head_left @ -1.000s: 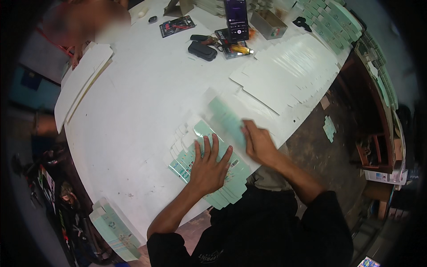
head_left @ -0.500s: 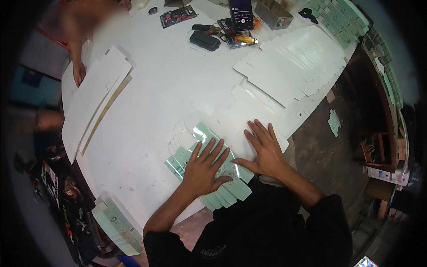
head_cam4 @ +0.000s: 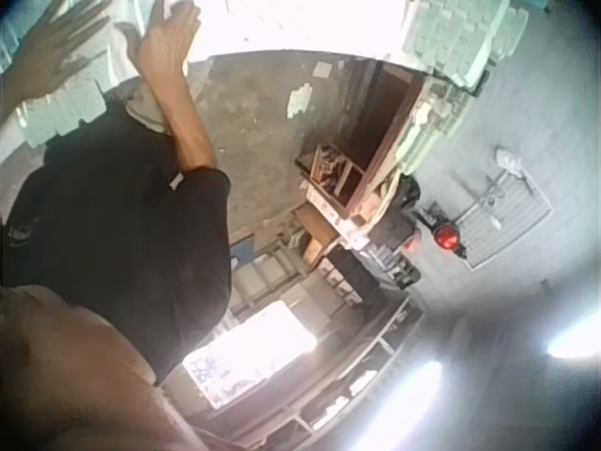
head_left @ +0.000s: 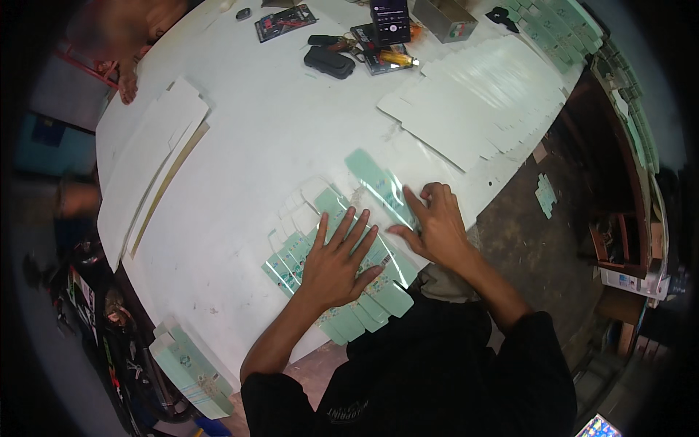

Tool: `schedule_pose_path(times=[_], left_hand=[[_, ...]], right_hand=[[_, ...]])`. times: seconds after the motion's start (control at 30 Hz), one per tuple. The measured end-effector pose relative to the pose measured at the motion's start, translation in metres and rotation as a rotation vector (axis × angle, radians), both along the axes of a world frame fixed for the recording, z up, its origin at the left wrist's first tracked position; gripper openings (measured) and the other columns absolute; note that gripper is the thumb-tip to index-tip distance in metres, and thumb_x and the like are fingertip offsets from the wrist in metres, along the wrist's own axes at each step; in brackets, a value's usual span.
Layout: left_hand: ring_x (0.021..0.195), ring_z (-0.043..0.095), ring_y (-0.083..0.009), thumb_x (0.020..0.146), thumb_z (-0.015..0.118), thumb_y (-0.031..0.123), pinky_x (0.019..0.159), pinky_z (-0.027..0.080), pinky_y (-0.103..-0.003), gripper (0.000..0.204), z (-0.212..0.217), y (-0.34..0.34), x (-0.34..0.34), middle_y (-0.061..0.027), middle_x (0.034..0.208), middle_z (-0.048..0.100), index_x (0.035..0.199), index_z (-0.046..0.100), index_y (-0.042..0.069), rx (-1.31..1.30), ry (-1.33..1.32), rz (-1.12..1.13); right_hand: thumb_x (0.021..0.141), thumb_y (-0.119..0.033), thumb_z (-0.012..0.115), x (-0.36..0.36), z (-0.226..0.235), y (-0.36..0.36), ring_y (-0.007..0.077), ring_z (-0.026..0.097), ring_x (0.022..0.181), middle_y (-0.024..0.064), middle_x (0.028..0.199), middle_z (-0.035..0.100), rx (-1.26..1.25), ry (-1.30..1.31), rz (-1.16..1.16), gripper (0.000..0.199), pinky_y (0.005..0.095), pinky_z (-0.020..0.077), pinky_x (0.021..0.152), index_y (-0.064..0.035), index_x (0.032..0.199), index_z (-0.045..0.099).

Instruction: The person repeatedly picks up light green paper sheets from a table and stacks them into a neat pile. The person also briefly handles a plastic bag and a smartphone before resuming stacking.

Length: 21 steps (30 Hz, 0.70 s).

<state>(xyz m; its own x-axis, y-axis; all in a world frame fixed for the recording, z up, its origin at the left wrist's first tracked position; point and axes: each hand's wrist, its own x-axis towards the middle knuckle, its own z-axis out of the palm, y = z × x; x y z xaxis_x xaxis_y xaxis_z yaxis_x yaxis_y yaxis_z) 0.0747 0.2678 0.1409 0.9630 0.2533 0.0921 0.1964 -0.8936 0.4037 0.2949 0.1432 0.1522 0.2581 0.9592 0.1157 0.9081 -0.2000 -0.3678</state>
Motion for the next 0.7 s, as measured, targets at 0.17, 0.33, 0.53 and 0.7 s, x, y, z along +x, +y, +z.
schedule_pose_path(times=[0.17, 0.33, 0.53, 0.7], left_hand=[[0.154, 0.035, -0.0425, 0.097, 0.067, 0.037, 0.124, 0.020, -0.069, 0.066, -0.017, 0.000, 0.005, -0.0222, 0.163, 0.041, 0.152, 0.052, 0.006, -0.083, -0.039, 0.022], [0.156, 0.031, -0.0427, 0.082, 0.078, 0.036, 0.124, 0.016, -0.072, 0.086, -0.014, -0.009, 0.009, -0.0254, 0.166, 0.035, 0.155, 0.046, 0.004, 0.209, 0.134, -0.095], [0.157, 0.031, -0.0398, 0.085, 0.076, 0.055, 0.124, 0.015, -0.071, 0.094, 0.016, 0.000, 0.019, -0.0207, 0.167, 0.036, 0.159, 0.044, 0.006, -0.033, 0.063, -0.103], [0.153, 0.037, -0.0408, 0.101, 0.064, 0.039, 0.123, 0.022, -0.067, 0.065, -0.016, 0.000, 0.022, -0.0198, 0.163, 0.045, 0.156, 0.050, 0.008, -0.042, -0.007, -0.077]], right_hand=[[0.096, -0.007, 0.064, -0.003, -0.012, 0.009, 0.0386, 0.061, 0.087, 0.0224, 0.095, 0.061, 0.158, 0.048, -0.030, 0.043, 0.0476, 0.0513, 0.073, 0.0091, 0.135, 0.059], [0.091, -0.006, 0.065, -0.024, -0.014, 0.027, 0.0475, 0.069, 0.075, 0.0278, 0.085, 0.069, -0.175, 0.673, -0.047, 0.023, 0.0516, 0.0542, 0.068, 0.0037, 0.112, 0.062], [0.092, -0.012, 0.071, 0.082, -0.029, 0.024, 0.0458, 0.062, 0.123, 0.0293, 0.131, 0.065, 0.163, -0.148, -0.221, 0.060, 0.0498, 0.0521, 0.101, -0.0068, 0.149, 0.052], [0.088, -0.001, 0.067, 0.049, -0.015, 0.013, 0.0396, 0.066, 0.094, 0.0235, 0.112, 0.067, 0.195, 0.302, 0.019, 0.052, 0.0505, 0.0525, 0.086, -0.0019, 0.139, 0.061]])
